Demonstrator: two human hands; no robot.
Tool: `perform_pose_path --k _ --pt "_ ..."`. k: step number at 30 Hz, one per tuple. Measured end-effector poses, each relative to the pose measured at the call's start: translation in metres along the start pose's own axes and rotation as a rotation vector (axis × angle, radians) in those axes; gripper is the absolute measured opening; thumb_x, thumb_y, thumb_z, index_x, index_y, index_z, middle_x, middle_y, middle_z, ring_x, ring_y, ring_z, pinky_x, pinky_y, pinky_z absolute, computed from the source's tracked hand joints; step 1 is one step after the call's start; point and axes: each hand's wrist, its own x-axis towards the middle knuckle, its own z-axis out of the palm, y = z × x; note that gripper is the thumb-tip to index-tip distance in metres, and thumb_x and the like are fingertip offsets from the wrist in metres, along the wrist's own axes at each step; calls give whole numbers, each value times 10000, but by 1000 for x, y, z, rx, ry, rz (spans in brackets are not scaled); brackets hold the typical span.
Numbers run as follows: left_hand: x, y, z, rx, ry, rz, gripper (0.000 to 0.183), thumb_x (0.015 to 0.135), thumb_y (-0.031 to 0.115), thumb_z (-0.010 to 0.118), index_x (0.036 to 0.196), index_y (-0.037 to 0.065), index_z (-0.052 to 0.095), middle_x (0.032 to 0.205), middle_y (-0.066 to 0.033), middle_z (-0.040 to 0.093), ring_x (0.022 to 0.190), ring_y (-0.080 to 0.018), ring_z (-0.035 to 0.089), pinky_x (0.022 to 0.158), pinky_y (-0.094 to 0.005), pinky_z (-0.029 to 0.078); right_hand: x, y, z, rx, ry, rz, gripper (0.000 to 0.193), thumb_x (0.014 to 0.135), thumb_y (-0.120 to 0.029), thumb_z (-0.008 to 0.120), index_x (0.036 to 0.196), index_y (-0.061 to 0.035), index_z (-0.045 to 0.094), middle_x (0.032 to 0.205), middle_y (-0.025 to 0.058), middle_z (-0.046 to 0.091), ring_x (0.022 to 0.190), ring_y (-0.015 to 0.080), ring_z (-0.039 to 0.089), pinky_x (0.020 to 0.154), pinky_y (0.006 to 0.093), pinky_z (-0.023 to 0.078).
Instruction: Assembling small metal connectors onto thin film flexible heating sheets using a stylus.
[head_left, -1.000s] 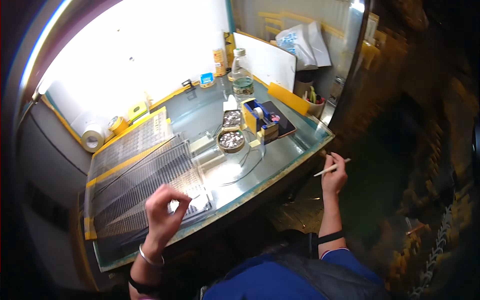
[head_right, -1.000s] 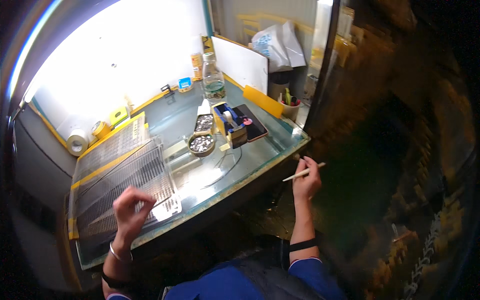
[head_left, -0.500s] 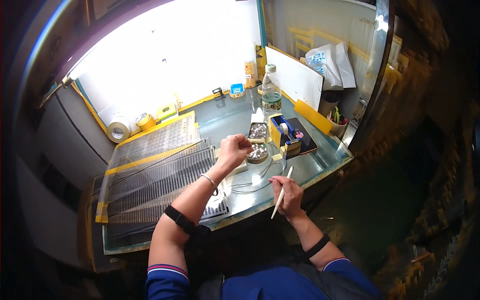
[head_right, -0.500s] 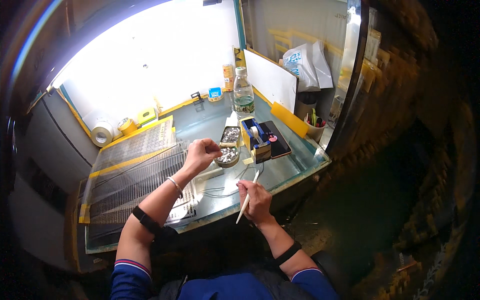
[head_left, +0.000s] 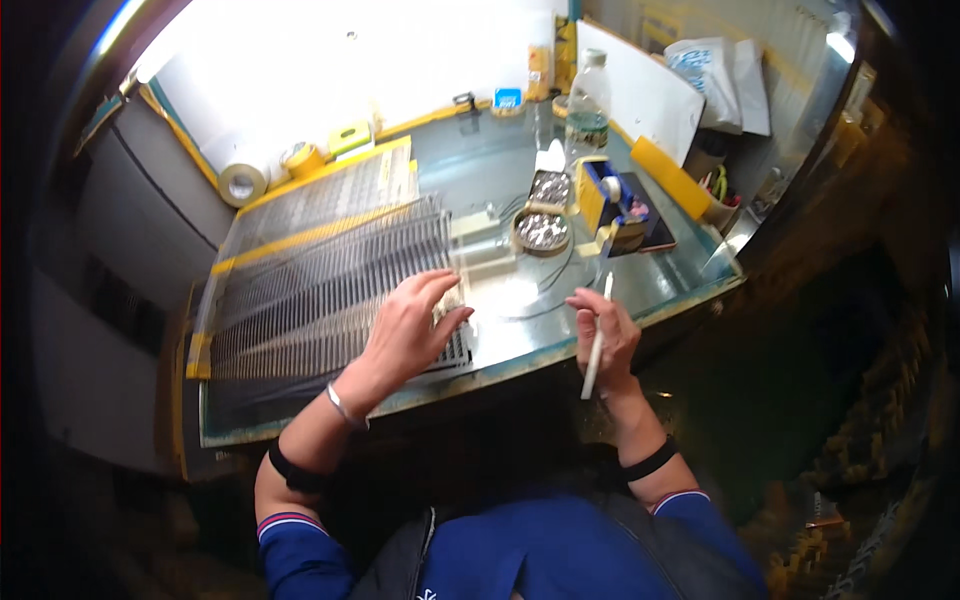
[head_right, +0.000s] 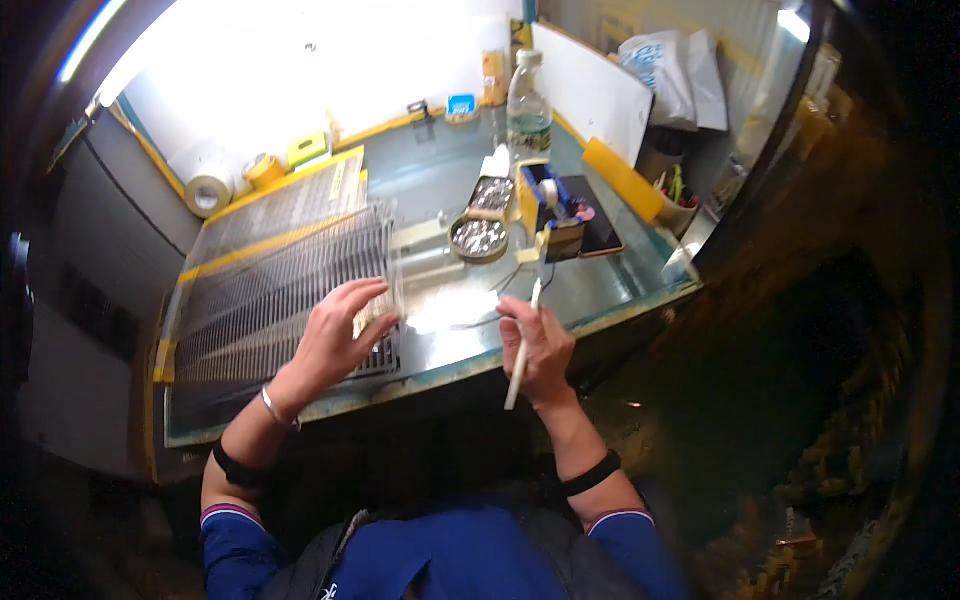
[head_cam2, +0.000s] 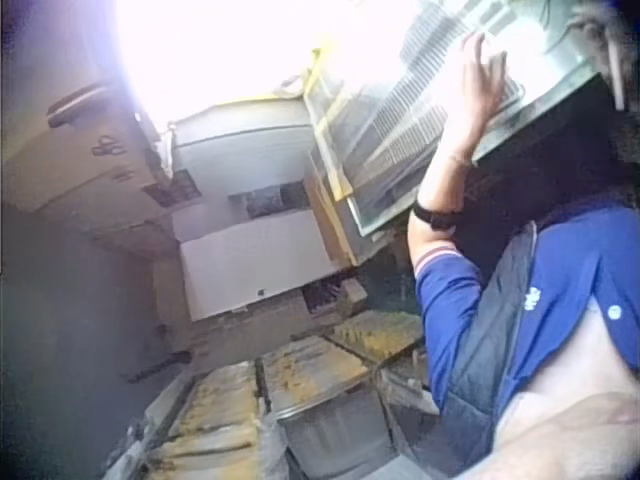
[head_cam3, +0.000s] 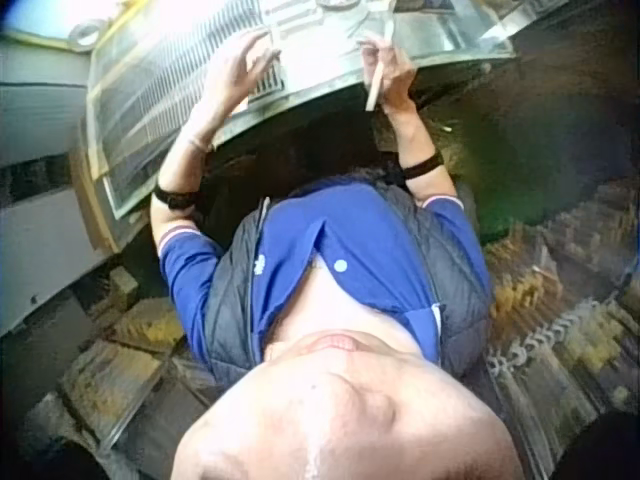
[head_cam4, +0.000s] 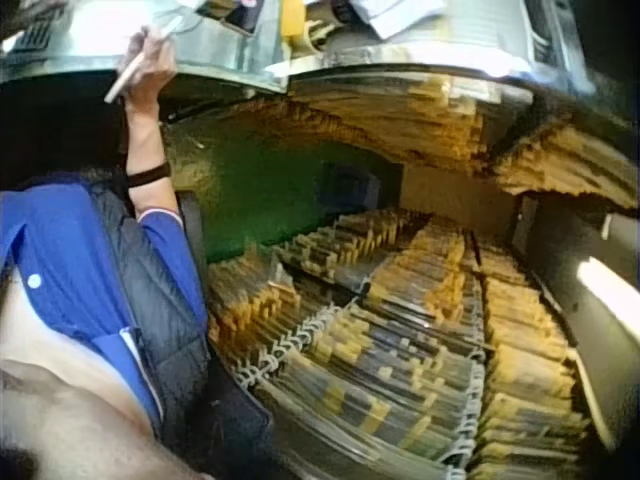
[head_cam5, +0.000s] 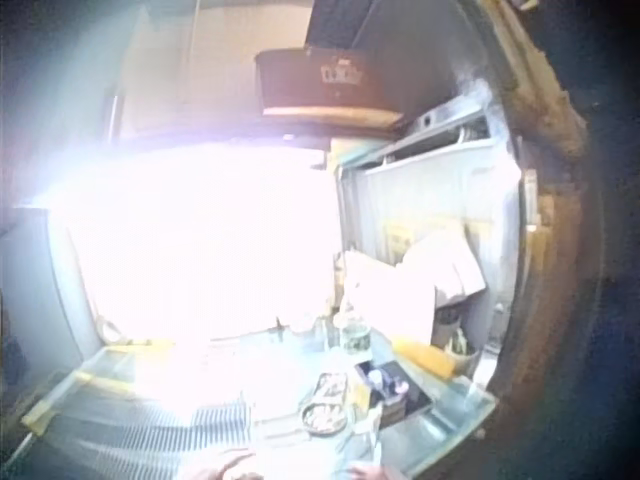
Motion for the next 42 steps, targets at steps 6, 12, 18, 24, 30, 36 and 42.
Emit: perform_pose_path --k 6,12,18,24,30,36,42 --pt "-102 9 20 98 78 26 295 900 95 639 1168 -28 629 1299 -191 589 1275 -356 516 1095 -497 372 8 -34 -2 191 -160 68 247 965 -231 567 1060 -48 703 898 115 655 848 298 634 771 401 516" --pt "-107 15 31 113 149 16 308 862 76 676 1164 27 651 1297 -197 587 1253 -370 533 1086 -524 373 4 -58 12 322 -476 -147 223 699 -20 753 912 -72 714 884 68 697 896 262 670 907 432 526" --pt "-108 14 33 147 155 50 338 846 120 697 1177 59 658 1308 -203 576 1257 -378 527 1088 -544 359 3 -55 13 376 -503 -152 211 706 -31 786 899 -86 719 892 53 727 872 226 698 917 438 522" --pt "-108 13 33 132 152 40 344 842 143 706 1173 62 660 1316 -196 572 1265 -374 520 1091 -545 353 4 -60 15 380 -512 -107 197 714 -27 788 884 -93 716 891 54 735 856 220 708 925 437 516" --pt "-107 15 31 137 142 44 345 835 159 716 1162 61 663 1321 -177 575 1265 -371 520 1091 -544 354 4 -59 15 368 -518 -120 191 713 -28 787 880 -89 716 890 52 735 849 214 708 916 441 522" --pt "-106 16 29 133 136 33 365 813 200 742 1144 64 668 1314 -166 584 1264 -366 523 1087 -542 361 6 -62 17 377 -532 -117 176 711 -35 789 863 -97 727 862 41 735 827 202 708 903 454 531" --pt "-105 15 28 132 133 26 367 798 213 756 1124 66 673 1305 -157 592 1254 -362 532 1075 -544 377 6 -63 20 370 -523 -108 173 710 -46 793 860 -103 729 850 40 735 811 200 708 902 469 534"
